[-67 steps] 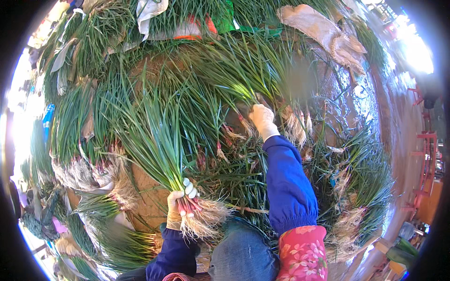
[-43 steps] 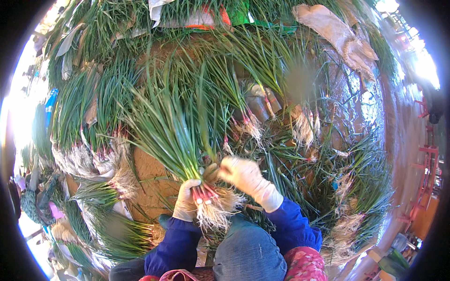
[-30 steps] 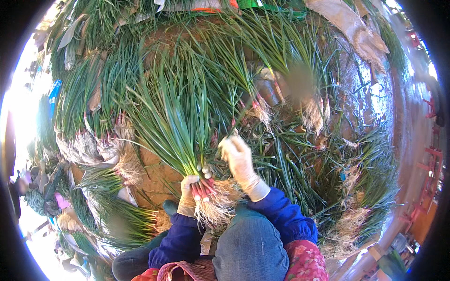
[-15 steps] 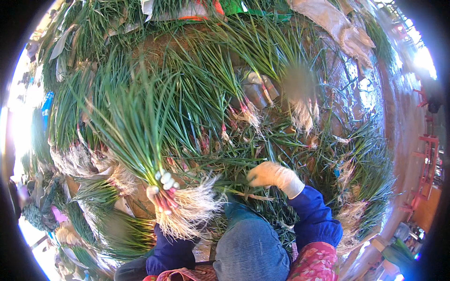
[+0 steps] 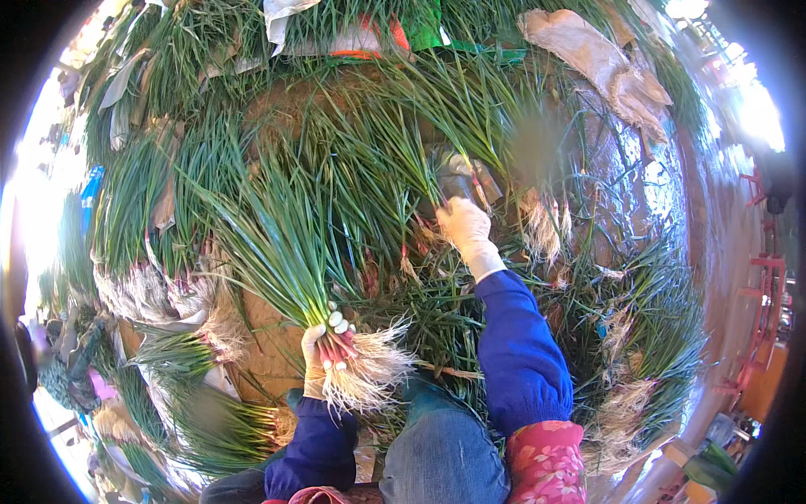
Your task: The person sits on the ground and repeatedly picks up bunches of green onions, trims the roots by hand, and places the cleaned bunches into a pile. The person wears gloves and a head covering while working.
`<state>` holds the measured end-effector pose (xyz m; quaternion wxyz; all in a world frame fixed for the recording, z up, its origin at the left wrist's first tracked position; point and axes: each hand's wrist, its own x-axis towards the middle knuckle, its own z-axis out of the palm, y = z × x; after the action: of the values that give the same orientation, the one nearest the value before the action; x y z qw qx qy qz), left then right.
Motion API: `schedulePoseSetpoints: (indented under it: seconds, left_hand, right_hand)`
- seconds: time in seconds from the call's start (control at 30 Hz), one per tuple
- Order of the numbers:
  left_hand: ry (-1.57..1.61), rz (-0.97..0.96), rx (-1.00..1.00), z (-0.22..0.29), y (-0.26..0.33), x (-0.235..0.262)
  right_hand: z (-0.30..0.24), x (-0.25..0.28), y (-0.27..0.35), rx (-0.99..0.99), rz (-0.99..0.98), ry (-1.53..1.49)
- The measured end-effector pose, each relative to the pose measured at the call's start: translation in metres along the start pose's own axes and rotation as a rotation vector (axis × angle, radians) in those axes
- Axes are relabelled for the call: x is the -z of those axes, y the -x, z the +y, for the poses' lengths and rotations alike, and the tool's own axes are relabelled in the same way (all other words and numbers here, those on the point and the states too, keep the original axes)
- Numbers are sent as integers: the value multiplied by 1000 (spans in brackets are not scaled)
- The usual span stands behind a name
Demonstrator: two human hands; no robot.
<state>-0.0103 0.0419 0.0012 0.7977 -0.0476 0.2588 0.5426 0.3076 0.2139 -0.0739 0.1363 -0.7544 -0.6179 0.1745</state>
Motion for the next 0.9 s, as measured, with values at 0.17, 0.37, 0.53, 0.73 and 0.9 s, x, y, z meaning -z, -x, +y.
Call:
schedulePoseSetpoints:
  seconds: [0.17,0.37,0.53,0.73,0.9]
  left_hand:
    - [29,-28,20,-4,-7,-6]
    - [41,-23,62,-2,-1,-17]
    - [84,-19,73,-22,-9,-23]
    - [-228,50,307,-21,-18,-15]
    - [-194,32,175,-22,-3,-7]
  right_hand:
    - [-8,12,-1,35,-78,-327]
    - [-19,35,6,137,282,-412]
    - [-54,56,67,208,324,-468]
    - [-99,82,139,884,-236,37]
    - [-99,59,149,163,-266,-761]
